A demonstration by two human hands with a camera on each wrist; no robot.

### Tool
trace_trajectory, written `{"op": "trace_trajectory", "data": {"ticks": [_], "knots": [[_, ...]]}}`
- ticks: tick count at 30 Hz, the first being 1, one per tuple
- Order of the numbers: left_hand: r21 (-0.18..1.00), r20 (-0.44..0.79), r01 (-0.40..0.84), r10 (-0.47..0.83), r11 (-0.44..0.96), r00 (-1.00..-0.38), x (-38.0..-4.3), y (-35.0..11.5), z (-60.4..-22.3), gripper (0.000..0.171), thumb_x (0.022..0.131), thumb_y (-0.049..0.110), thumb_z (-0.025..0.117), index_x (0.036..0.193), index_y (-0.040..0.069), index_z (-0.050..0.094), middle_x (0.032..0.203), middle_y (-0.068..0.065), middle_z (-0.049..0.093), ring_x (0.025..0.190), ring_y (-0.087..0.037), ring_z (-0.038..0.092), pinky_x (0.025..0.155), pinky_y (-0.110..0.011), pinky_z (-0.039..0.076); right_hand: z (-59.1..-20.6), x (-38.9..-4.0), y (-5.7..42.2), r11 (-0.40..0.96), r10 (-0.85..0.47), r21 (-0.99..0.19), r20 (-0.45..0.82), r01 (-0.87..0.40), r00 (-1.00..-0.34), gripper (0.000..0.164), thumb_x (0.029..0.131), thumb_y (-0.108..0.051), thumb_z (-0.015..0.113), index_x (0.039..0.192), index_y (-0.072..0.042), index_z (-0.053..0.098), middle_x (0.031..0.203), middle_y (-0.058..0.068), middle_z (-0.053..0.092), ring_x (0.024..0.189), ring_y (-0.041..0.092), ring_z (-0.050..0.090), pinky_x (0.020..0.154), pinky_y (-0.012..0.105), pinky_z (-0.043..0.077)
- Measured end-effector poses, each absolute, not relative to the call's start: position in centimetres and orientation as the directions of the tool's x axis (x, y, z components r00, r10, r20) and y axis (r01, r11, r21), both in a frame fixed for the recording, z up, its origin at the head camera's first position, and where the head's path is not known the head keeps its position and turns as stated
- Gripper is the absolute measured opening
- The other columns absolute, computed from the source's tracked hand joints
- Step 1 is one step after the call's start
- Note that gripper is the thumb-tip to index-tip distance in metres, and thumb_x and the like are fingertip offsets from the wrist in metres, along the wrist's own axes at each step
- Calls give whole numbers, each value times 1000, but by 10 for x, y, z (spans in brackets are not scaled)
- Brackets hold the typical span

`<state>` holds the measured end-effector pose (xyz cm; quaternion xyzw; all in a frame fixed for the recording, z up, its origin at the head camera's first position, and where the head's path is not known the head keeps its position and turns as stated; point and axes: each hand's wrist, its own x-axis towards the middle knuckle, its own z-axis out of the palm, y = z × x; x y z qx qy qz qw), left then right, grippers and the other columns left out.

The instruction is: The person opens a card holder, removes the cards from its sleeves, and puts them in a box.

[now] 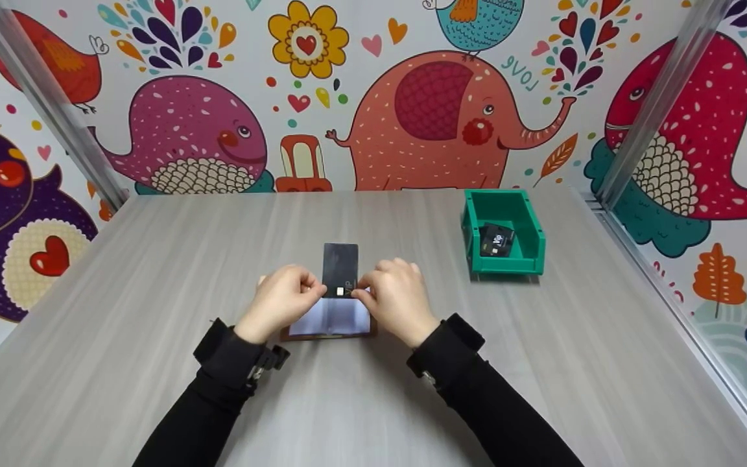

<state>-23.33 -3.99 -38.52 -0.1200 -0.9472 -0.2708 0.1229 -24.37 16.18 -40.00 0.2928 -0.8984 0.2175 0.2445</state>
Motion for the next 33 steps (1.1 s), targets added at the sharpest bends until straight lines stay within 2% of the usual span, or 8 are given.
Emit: {"op": "trace_trajectory", "data": {"ticks": [7, 16, 22, 28, 33], "knots": [[471, 322, 300, 155, 830, -934, -232, -37, -385, 20, 80, 28, 66, 62, 21, 61, 71, 9, 57, 66, -14, 50, 68, -38, 30, -400, -243, 162, 736, -394, -279, 564, -616, -726, 10, 76, -20, 75, 74, -11, 70, 65, 7, 54, 64, 18, 40, 60, 35, 26], [456, 326, 306, 163, 836, -931, -231, -34, -387, 19, 80, 28, 67, 65, 20, 60, 70, 8, 55, 66, -14, 49, 69, -37, 29, -399, -242, 160, 757, -335, -328, 547, -565, -767, 13, 77, -21, 75, 70, -13, 67, 63, -6, 43, 64, 17, 39, 62, 35, 27], [424, 359, 323, 170, 846, -918, -231, -33, -388, 16, 78, 28, 69, 67, 19, 63, 72, 5, 57, 68, -15, 52, 68, -38, 30, -399, -242, 160, 752, -308, -361, 548, -552, -778, 15, 76, -20, 75, 68, -15, 64, 62, -6, 40, 65, 18, 39, 64, 36, 27], [418, 355, 323, 175, 849, -919, -231, -32, -391, 14, 78, 28, 69, 69, 19, 63, 74, 5, 58, 69, -16, 53, 68, -37, 30, -400, -242, 161, 742, -299, -397, 524, -540, -797, 18, 78, -20, 74, 66, -15, 61, 63, 5, 48, 66, 19, 40, 65, 36, 27], [413, 337, 319, 182, 853, -924, -231, -30, -391, 14, 78, 28, 69, 70, 18, 64, 75, 5, 58, 69, -17, 53, 69, -38, 31, -400, -243, 161, 728, -294, -422, 521, -541, -801, 19, 77, -18, 74, 65, -14, 60, 63, -2, 44, 65, 19, 41, 64, 36, 29]]}}
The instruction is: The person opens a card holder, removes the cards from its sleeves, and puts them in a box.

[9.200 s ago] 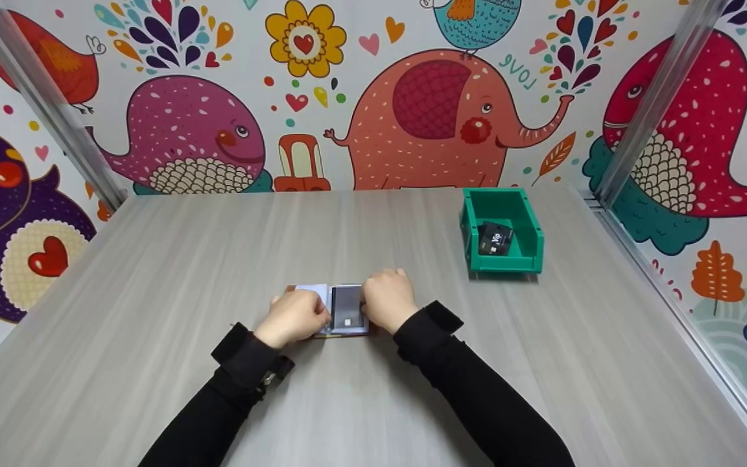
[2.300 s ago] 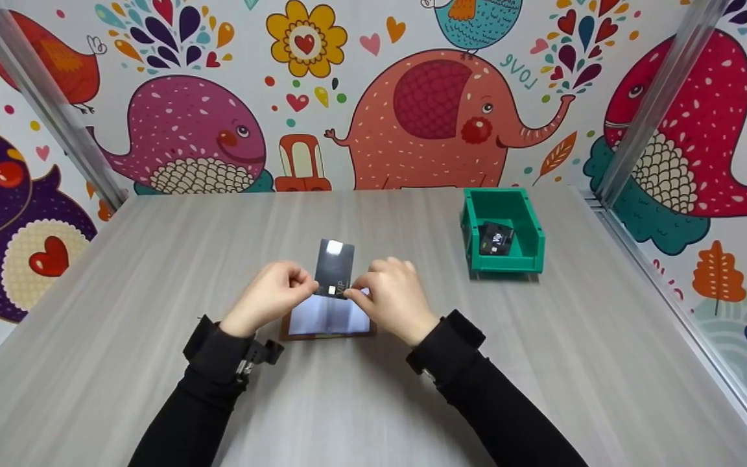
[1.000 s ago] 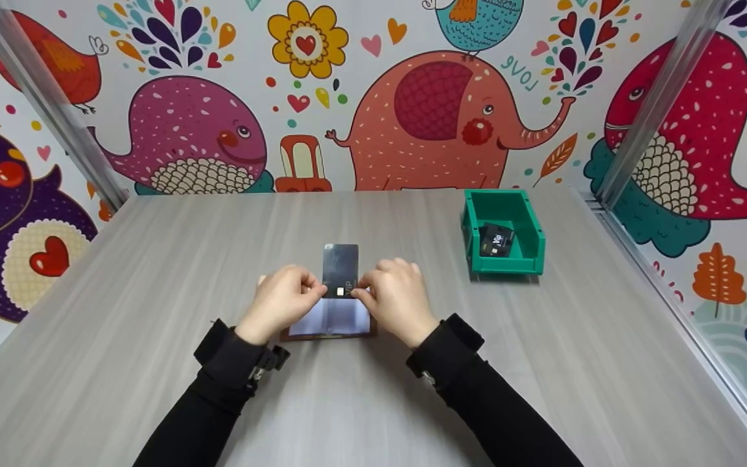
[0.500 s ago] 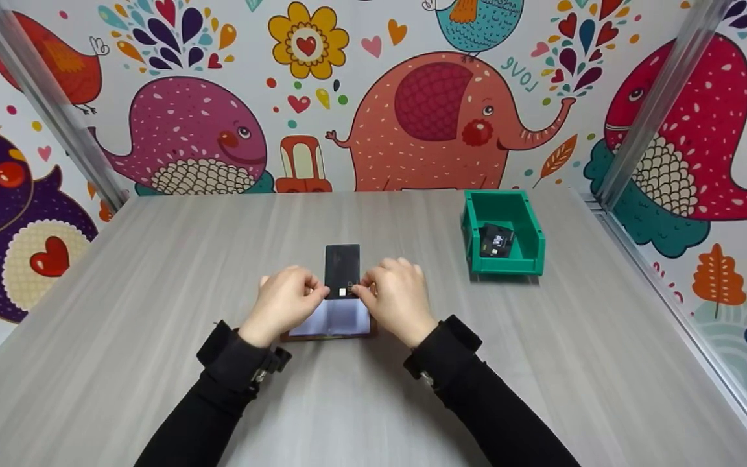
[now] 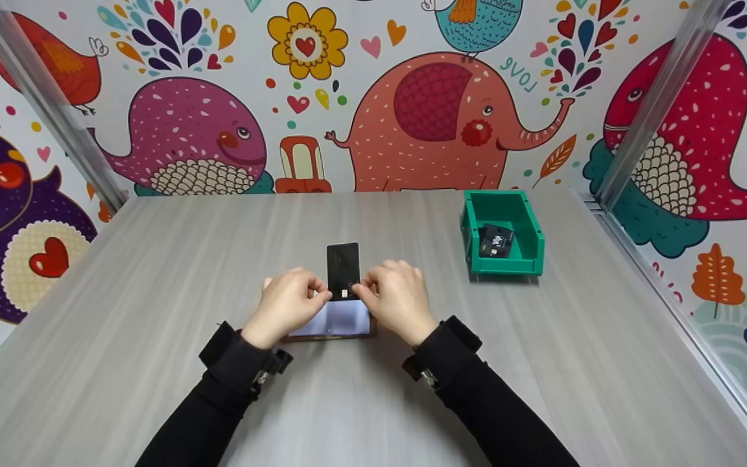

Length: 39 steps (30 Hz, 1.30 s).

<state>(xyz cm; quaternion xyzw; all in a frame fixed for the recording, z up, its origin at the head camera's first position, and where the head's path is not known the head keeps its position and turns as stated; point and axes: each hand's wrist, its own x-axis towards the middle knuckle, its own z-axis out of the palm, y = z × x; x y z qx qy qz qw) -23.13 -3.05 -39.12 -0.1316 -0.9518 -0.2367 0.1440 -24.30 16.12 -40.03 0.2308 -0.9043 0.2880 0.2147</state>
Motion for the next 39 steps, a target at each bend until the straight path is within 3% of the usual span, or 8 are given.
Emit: {"op": "trace_trajectory", "data": {"ticks": [2, 10, 17, 24, 28, 35, 39], "knots": [[416, 331, 317, 183, 853, -926, -231, -30, -391, 13, 79, 28, 68, 71, 18, 64, 76, 5, 58, 70, -17, 53, 69, -38, 31, -400, -244, 162, 716, -294, -433, 524, -548, -799, 19, 77, -16, 74, 65, -13, 60, 63, -4, 43, 65, 19, 41, 65, 36, 29], [434, 328, 294, 154, 852, -932, -235, -34, -392, 9, 79, 27, 67, 75, 19, 69, 79, 4, 61, 72, -17, 54, 70, -38, 31, -398, -247, 173, 678, -293, -449, 561, -582, -774, 16, 78, -11, 73, 69, -7, 61, 64, 9, 50, 64, 20, 42, 64, 36, 30], [421, 362, 241, 81, 874, -928, -242, -45, -397, 8, 76, 25, 70, 75, 17, 71, 79, 2, 62, 71, -20, 55, 68, -39, 30, -391, -249, 194, 711, -255, -454, 545, -538, -798, 15, 80, -13, 71, 69, -7, 62, 65, 9, 51, 65, 19, 42, 63, 34, 29], [350, 380, 151, 7, 924, -925, -249, -53, -406, 12, 74, 23, 70, 64, 17, 68, 72, 0, 59, 68, -22, 53, 67, -41, 30, -384, -249, 217, 743, -217, -454, 533, -492, -818, 18, 83, -14, 69, 69, -6, 60, 65, 5, 47, 66, 20, 40, 63, 35, 28], [341, 369, 122, -13, 932, -929, -253, -57, -411, 20, 73, 19, 69, 55, 17, 60, 67, 0, 54, 65, -23, 50, 66, -41, 28, -383, -250, 230, 754, -207, -442, 544, -487, -813, 18, 84, -13, 67, 70, -6, 60, 66, 9, 48, 66, 20, 39, 64, 35, 27], [331, 266, 46, -47, 943, -963, -258, -63, -415, 26, 74, 24, 69, 57, 14, 52, 67, -2, 51, 68, -24, 49, 67, -41, 28, -380, -253, 250, 779, -174, -431, 548, -455, -818, 15, 85, -17, 66, 75, -6, 63, 70, 4, 49, 68, 18, 41, 65, 34, 29], [313, 187, 0, -62, 950, -980, -260, -65, -417, 25, 74, 27, 69, 61, 14, 52, 71, -3, 52, 73, -25, 50, 69, -41, 29, -378, -255, 263, 770, -153, -465, 529, -436, -834, 19, 87, -22, 64, 76, -6, 64, 73, 8, 53, 71, 24, 44, 69, 39, 31]]}}
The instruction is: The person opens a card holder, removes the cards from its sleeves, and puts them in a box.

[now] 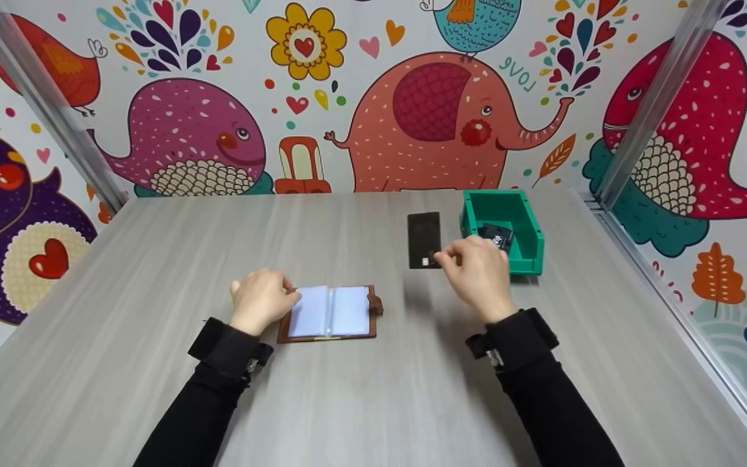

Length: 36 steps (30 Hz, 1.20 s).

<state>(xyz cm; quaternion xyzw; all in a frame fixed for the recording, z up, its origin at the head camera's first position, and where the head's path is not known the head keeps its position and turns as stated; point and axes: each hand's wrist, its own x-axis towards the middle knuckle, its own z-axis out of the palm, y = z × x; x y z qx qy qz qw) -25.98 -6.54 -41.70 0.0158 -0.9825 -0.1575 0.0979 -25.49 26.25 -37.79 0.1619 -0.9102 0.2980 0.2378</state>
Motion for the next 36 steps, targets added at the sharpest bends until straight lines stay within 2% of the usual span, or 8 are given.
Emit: {"op": "trace_trajectory", "data": {"ticks": [7, 11, 15, 19, 26, 30, 33, 36], "knots": [[285, 134, -29, -70, 958, -988, -261, -67, -422, 23, 72, 27, 68, 60, 14, 53, 72, -4, 52, 76, -26, 50, 70, -41, 28, -437, -310, 327, 692, -156, -528, 556, -492, -816, 16, 87, -30, 63, 86, -15, 66, 81, 2, 54, 77, 17, 44, 73, 35, 33], [263, 121, -35, -69, 964, -990, -262, -66, -424, 21, 72, 27, 68, 62, 14, 54, 74, -4, 53, 77, -26, 50, 70, -41, 28, -474, -338, 357, 826, -88, -409, 587, -389, -805, 14, 87, -37, 60, 85, -24, 63, 83, -4, 51, 78, 14, 41, 72, 34, 29], [241, 107, -39, -66, 970, -992, -262, -64, -427, 19, 71, 25, 69, 65, 13, 56, 77, -6, 54, 78, -27, 50, 71, -41, 28, -502, -362, 383, 872, -33, -373, 603, -317, -797, 17, 85, -46, 59, 87, -30, 60, 88, -7, 49, 82, 14, 39, 77, 37, 27], [228, 95, -42, -65, 973, -993, -262, -63, -428, 17, 71, 23, 69, 69, 12, 57, 78, -6, 54, 79, -27, 49, 71, -41, 28, -499, -363, 393, 858, -18, -411, 574, -307, -819, 18, 85, -45, 60, 87, -27, 62, 89, -5, 49, 81, 15, 39, 78, 39, 26], [216, 90, -41, -61, 975, -994, -261, -63, -428, 15, 72, 23, 69, 74, 11, 60, 80, -7, 55, 79, -27, 49, 71, -41, 28, -397, -287, 342, 803, -25, -531, 422, -270, -906, 29, 90, -35, 58, 90, -7, 65, 83, 9, 51, 76, 24, 41, 71, 43, 28], [210, 85, -39, -58, 977, -995, -261, -63, -427, 15, 73, 24, 69, 74, 11, 60, 80, -7, 55, 79, -27, 49, 71, -41, 29, -366, -265, 324, 852, 3, -483, 393, -203, -920, 33, 91, -33, 56, 89, -1, 64, 82, 13, 51, 75, 28, 41, 72, 43, 28], [209, 79, -41, -59, 977, -995, -261, -63, -427, 15, 74, 23, 69, 74, 11, 61, 81, -7, 55, 79, -26, 49, 71, -41, 28, -375, -275, 337, 859, 33, -485, 376, -166, -926, 33, 92, -36, 55, 90, -4, 65, 84, 12, 51, 76, 28, 41, 71, 46, 28], [209, 73, -44, -61, 977, -995, -261, -62, -426, 13, 74, 22, 68, 74, 11, 61, 82, -8, 55, 80, -27, 49, 72, -41, 29, -429, -322, 385, 876, 53, -452, 437, -169, -898, 30, 90, -45, 52, 90, -18, 65, 84, 4, 50, 75, 24, 40, 73, 47, 26]]}}
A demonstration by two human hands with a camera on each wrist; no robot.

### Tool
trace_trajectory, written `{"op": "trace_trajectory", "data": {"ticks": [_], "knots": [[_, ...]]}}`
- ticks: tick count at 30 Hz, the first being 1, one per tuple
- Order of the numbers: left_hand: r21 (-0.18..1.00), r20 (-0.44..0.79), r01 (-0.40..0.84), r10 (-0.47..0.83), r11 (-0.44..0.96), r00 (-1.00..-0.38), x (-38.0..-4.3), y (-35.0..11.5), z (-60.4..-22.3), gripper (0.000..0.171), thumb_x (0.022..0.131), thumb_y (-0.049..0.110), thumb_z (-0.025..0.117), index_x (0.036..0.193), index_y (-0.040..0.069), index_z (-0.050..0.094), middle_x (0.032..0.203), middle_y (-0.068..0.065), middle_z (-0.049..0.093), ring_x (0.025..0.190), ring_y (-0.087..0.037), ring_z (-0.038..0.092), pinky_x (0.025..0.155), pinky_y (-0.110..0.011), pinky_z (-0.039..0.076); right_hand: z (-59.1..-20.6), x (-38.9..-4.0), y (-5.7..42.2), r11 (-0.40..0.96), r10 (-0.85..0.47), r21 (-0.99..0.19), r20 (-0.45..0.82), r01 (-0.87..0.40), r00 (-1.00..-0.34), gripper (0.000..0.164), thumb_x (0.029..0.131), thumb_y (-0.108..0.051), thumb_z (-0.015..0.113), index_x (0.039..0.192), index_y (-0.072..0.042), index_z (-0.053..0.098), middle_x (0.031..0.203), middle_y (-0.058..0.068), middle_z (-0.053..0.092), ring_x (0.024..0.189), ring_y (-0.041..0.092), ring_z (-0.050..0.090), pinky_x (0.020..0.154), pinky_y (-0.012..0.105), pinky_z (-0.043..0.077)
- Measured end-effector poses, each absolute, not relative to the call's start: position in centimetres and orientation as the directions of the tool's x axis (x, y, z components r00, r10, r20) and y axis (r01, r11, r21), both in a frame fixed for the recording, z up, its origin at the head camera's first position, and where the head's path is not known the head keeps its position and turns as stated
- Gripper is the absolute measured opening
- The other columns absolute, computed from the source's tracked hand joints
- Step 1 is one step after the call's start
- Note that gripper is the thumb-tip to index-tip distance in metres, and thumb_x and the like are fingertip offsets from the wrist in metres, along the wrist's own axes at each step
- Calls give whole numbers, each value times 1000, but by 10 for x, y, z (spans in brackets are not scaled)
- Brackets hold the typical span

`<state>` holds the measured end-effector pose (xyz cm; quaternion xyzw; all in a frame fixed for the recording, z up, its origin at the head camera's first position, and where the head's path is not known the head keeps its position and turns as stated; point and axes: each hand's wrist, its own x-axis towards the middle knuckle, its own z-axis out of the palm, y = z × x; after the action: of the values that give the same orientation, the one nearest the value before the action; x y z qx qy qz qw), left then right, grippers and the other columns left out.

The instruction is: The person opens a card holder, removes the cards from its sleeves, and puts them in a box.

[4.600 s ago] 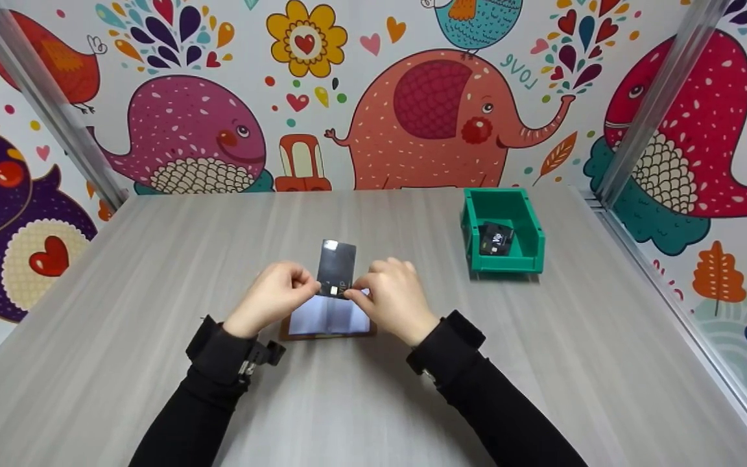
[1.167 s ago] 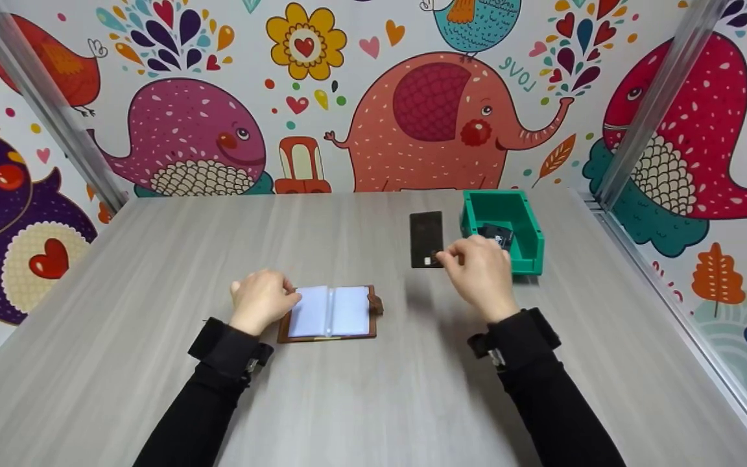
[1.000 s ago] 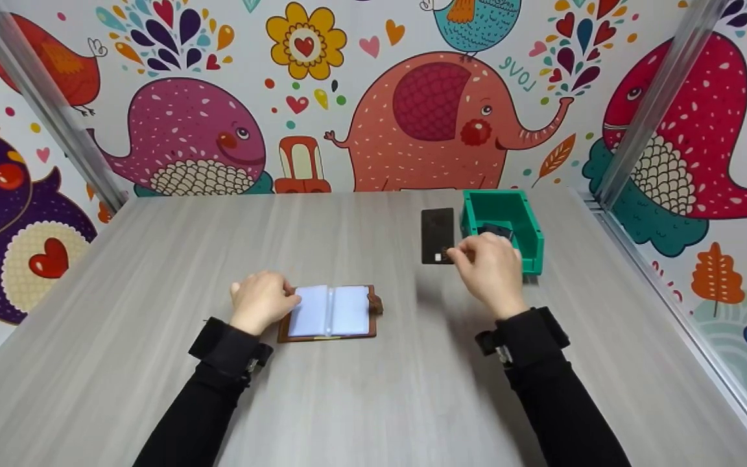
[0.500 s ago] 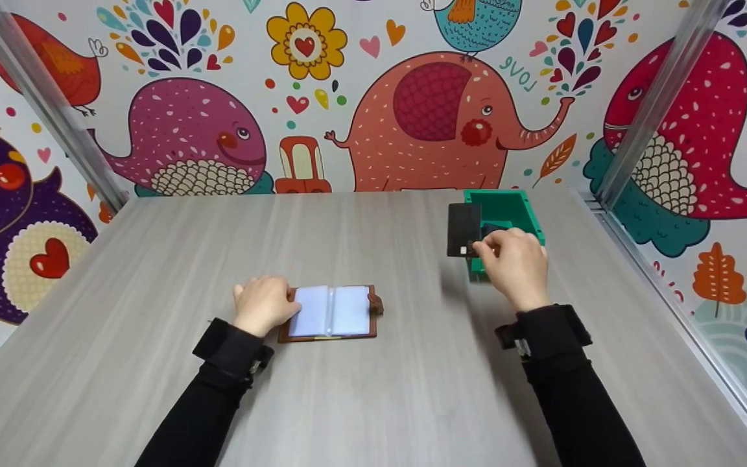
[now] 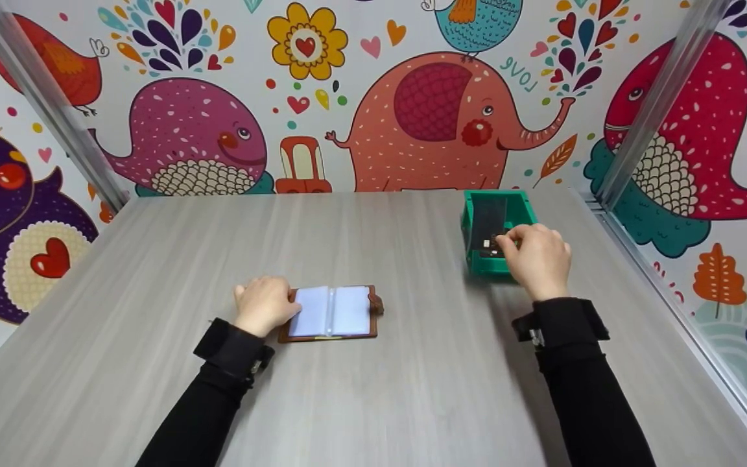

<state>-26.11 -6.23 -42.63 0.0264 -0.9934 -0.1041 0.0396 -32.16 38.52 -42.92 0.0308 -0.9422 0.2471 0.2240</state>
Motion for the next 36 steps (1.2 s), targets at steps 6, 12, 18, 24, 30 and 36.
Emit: {"op": "trace_trajectory", "data": {"ticks": [6, 12, 18, 24, 30, 36], "knots": [[204, 66, -57, -71, 977, -995, -261, -61, -426, 11, 73, 21, 66, 76, 11, 63, 85, -9, 57, 82, -28, 50, 73, -42, 29, -441, -337, 401, 894, 94, -434, 420, -109, -902, 38, 90, -49, 49, 89, -15, 63, 83, 8, 50, 77, 32, 42, 79, 53, 23], [202, 61, -60, -74, 978, -995, -262, -61, -427, 12, 73, 20, 67, 78, 10, 64, 85, -9, 57, 83, -28, 50, 72, -42, 29, -376, -283, 357, 871, 59, -468, 403, -150, -913, 41, 89, -48, 53, 81, -9, 61, 69, 8, 50, 70, 27, 41, 70, 50, 25], [206, 63, -58, -72, 977, -995, -263, -61, -427, 10, 73, 20, 66, 77, 10, 64, 83, -8, 56, 81, -28, 50, 72, -42, 29, -373, -285, 355, 912, 106, -408, 352, -51, -930, 36, 93, -37, 52, 82, -3, 61, 64, 9, 49, 68, 31, 42, 64, 44, 24], [206, 65, -56, -71, 977, -995, -263, -62, -428, 11, 73, 20, 67, 75, 10, 62, 81, -7, 55, 80, -27, 49, 72, -42, 29, -378, -292, 355, 924, 153, -382, 296, 30, -943, 35, 94, -34, 52, 87, -1, 63, 71, 13, 55, 74, 34, 45, 69, 49, 28], [206, 68, -49, -64, 977, -996, -262, -61, -427, 10, 75, 20, 67, 73, 12, 62, 78, -6, 54, 78, -26, 49, 71, -41, 28, -384, -299, 354, 926, 177, -369, 251, 75, -952, 36, 94, -33, 51, 95, 0, 65, 85, 19, 59, 84, 39, 46, 76, 54, 28], [208, 63, -46, -61, 977, -996, -262, -61, -426, 9, 75, 21, 67, 76, 12, 64, 80, -7, 55, 80, -26, 50, 71, -41, 29, -385, -305, 344, 930, 194, -350, 218, 109, -956, 35, 94, -33, 50, 93, -1, 66, 85, 18, 58, 85, 39, 44, 76, 53, 28]]}}
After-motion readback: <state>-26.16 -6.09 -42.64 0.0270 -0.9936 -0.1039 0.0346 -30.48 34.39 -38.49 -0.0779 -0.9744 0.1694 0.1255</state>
